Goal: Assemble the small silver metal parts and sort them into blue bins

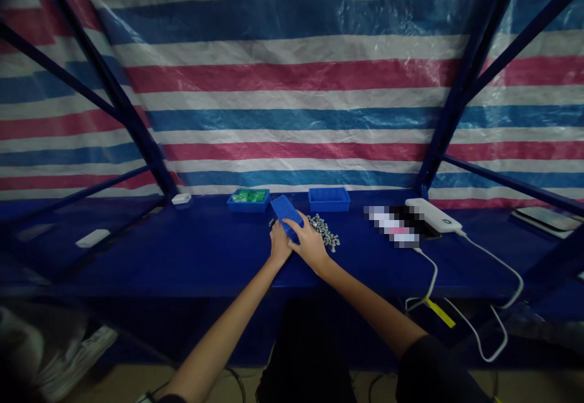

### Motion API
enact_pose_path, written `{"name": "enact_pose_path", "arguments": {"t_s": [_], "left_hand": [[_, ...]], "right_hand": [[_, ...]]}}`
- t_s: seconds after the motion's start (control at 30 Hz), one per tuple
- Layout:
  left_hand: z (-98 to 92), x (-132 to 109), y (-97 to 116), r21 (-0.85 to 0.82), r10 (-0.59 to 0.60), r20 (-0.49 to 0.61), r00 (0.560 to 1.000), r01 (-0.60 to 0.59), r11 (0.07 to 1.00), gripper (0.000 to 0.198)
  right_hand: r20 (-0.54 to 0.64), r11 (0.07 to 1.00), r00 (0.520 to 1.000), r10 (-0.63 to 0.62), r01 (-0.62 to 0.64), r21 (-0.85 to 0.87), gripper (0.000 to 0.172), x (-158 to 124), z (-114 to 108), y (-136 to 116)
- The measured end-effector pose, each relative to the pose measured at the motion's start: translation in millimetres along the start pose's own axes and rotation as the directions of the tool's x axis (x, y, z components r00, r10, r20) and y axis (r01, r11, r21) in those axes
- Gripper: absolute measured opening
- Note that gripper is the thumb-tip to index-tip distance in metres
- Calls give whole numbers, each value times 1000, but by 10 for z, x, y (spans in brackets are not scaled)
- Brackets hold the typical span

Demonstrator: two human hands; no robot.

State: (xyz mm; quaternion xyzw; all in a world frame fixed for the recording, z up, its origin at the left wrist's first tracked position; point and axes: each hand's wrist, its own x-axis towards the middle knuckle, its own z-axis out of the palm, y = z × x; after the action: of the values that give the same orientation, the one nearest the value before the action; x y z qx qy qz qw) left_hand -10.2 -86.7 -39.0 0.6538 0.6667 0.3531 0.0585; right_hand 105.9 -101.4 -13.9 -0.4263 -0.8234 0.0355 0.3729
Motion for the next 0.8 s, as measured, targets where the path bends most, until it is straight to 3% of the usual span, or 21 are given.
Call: {"name": "enact_pose_path", "arguments": {"t_s": [0.43,0.67,0.8], "left_hand": [[10,49,17,-108,-186,-78,979,177,978,36],[-4,51,67,-133,-217,-127,968,201,971,35],[-19,26,77,-115,-208,-180,961,190,975,37]], "right_hand": [[43,998,998,-44,42,41,46,159,-70,109],[-2,986,1000,13,-13,165,50,295,-116,194],[-49,973,999,-9,20,229,49,407,-110,287]]}}
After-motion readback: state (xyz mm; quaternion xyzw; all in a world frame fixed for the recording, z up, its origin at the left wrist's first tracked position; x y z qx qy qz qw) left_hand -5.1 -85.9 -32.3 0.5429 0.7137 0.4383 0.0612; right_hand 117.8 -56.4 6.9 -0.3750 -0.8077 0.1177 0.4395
